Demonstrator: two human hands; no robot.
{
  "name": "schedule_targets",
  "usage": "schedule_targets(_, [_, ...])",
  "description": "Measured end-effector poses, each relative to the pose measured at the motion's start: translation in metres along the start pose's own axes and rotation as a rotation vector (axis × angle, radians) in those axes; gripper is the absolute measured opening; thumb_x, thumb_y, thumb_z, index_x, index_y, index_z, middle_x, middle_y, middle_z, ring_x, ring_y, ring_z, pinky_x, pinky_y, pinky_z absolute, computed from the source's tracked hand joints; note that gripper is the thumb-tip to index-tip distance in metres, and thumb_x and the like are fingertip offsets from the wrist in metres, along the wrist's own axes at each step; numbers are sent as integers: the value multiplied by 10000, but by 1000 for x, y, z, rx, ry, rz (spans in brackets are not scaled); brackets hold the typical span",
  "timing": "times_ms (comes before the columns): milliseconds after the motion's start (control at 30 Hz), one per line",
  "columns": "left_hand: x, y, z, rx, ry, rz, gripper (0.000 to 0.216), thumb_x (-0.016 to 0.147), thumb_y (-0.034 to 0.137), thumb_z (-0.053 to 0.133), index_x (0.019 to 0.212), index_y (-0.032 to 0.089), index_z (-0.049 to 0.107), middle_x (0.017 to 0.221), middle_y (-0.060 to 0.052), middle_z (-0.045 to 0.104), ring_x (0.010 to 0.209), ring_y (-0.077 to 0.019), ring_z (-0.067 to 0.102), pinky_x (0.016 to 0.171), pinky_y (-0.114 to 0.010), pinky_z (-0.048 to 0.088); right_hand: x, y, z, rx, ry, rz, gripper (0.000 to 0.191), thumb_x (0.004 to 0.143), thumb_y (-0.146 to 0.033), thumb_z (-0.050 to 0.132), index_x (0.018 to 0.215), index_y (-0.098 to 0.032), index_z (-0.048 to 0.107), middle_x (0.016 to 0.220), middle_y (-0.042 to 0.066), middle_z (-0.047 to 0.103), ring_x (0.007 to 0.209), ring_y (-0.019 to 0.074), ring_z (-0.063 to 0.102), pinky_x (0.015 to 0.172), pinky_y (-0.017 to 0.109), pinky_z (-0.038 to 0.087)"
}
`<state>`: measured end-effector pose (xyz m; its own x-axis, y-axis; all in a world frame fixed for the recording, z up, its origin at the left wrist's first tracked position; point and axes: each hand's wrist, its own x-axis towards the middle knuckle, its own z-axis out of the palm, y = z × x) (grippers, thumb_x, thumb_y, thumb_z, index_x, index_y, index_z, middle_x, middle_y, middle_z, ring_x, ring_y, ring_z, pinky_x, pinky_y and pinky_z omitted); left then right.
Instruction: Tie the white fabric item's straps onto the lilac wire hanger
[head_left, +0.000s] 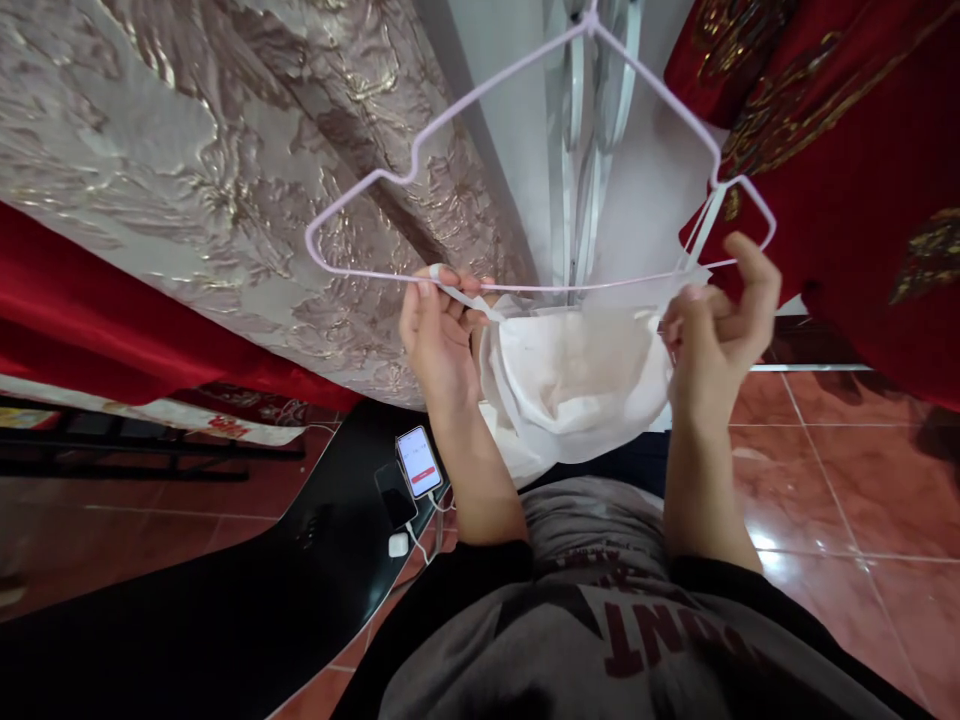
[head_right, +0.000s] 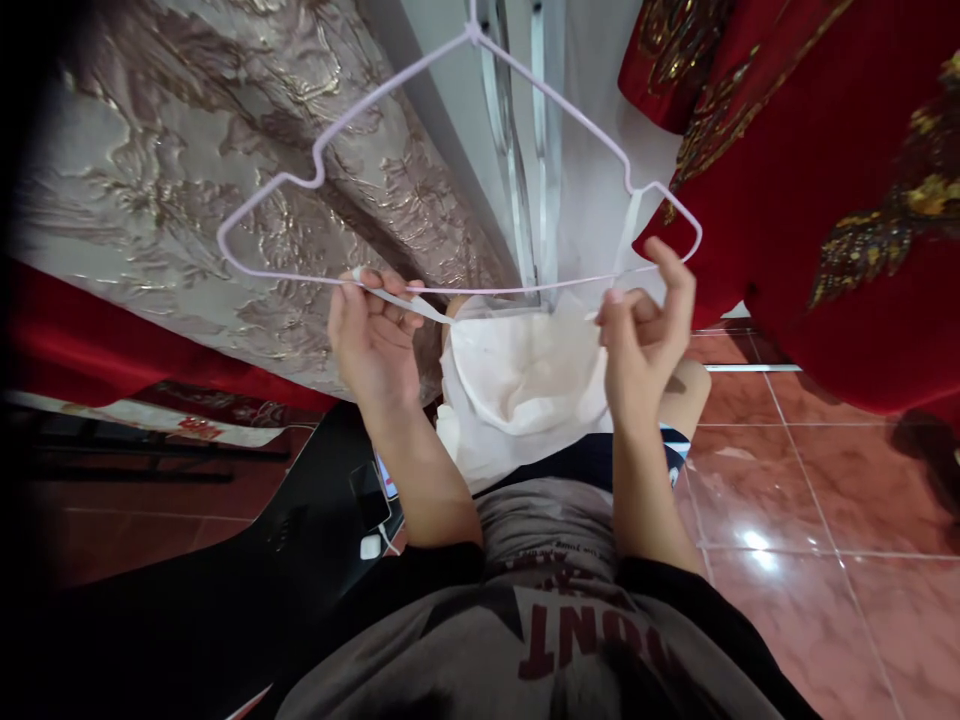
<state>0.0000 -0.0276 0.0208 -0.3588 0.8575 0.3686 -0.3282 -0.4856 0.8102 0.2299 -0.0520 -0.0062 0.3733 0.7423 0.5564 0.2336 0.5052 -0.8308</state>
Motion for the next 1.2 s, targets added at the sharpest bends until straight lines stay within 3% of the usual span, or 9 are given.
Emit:
schedule_targets(67, [1, -2, -1, 79, 27, -4, 433, 1027, 642, 676, 906, 231, 615, 869, -61, 672, 935, -226, 764, 569, -234, 533, 16, -2, -10, -8, 87, 55, 285, 958, -389, 658, 1218, -291, 722, 617, -51, 457, 508, 122, 371, 493, 274, 317])
schedule_targets(167, [3, -6, -3, 112, 34, 14, 462, 1012, 681, 671, 906, 237, 607, 868, -52, 674, 936, -225, 764, 578, -228, 534, 39, -21, -15, -18, -108, 161, 113, 871, -289, 724, 842, -229, 816, 502, -50, 406, 458, 86, 321, 440, 247, 199])
schedule_targets(267, [5, -7, -3, 92, 39, 26, 447, 1011, 656, 692, 895, 234, 605, 851, -44, 678, 865, -200, 759, 571, -219, 529, 58, -44, -7, 81, -121, 43, 140, 812, -180, 717, 798, -232, 847, 473, -59, 377, 443, 69, 261, 436, 253, 141])
schedule_targets(400, [6, -5, -2, 96, 46, -61, 395, 1045, 574, 688, 870, 229, 608, 859, -50, 704, 765, -160, 737, 543, -207, 517, 90, -35, -5, 118, 157, -208, 306, 757, -129, 688, 962, -234, 889, 554, -42, 494, 477, 67, 338, 449, 238, 201])
schedule_targets(567, [6, -3, -4, 37, -3, -86, 356, 1034, 519, 722, 860, 225, 621, 874, -51, 721, 729, -150, 721, 532, -226, 499, 112, 23, -49, 95, 500, -302, 276, 765, -338, 791, 1009, -225, 852, 603, -65, 417, 460, 23, 203, 432, 195, 117])
schedule_targets(767, [2, -10, -1, 15, -79, -135, 341, 1037, 529, 720, 896, 226, 651, 940, -62, 751, 715, -150, 704, 552, -252, 509, 43, 9, -50, 8, 236, -271, 366, 821, -348, 887, 1186, -359, 850, 1021, 24, 800, 874, 206, 728, 662, 334, 548])
schedule_targets(933, [1, -16, -6, 51, -29, -59, 323, 1031, 537, 720, 976, 219, 727, 1030, -89, 790, 795, -168, 743, 599, -242, 558, 19, -9, -15, -148, -336, -102, 503, 802, -463, 893, 1283, -363, 789, 1232, 36, 743, 680, 118, 567, 553, 293, 506])
schedule_targets(1067, [11, -22, -37, 117, 109, 108, 205, 1069, 260, 659, 1184, 307, 823, 1289, -36, 800, 1163, -211, 759, 829, -298, 623, 23, -6, -9, -130, -307, -98, 363, 833, -512, 860, 1146, -333, 811, 1091, 29, 702, 667, 114, 471, 547, 279, 449])
schedule_targets(1200, [23, -23, -65, 235, 310, 384, 405, 1007, 80, 648, 1051, 416, 869, 1176, 87, 829, 1142, -205, 762, 853, -345, 630, 25, -6, -18, -162, -265, -103, 398, 850, -563, 828, 1179, -342, 793, 1134, 35, 671, 707, 121, 487, 575, 280, 449])
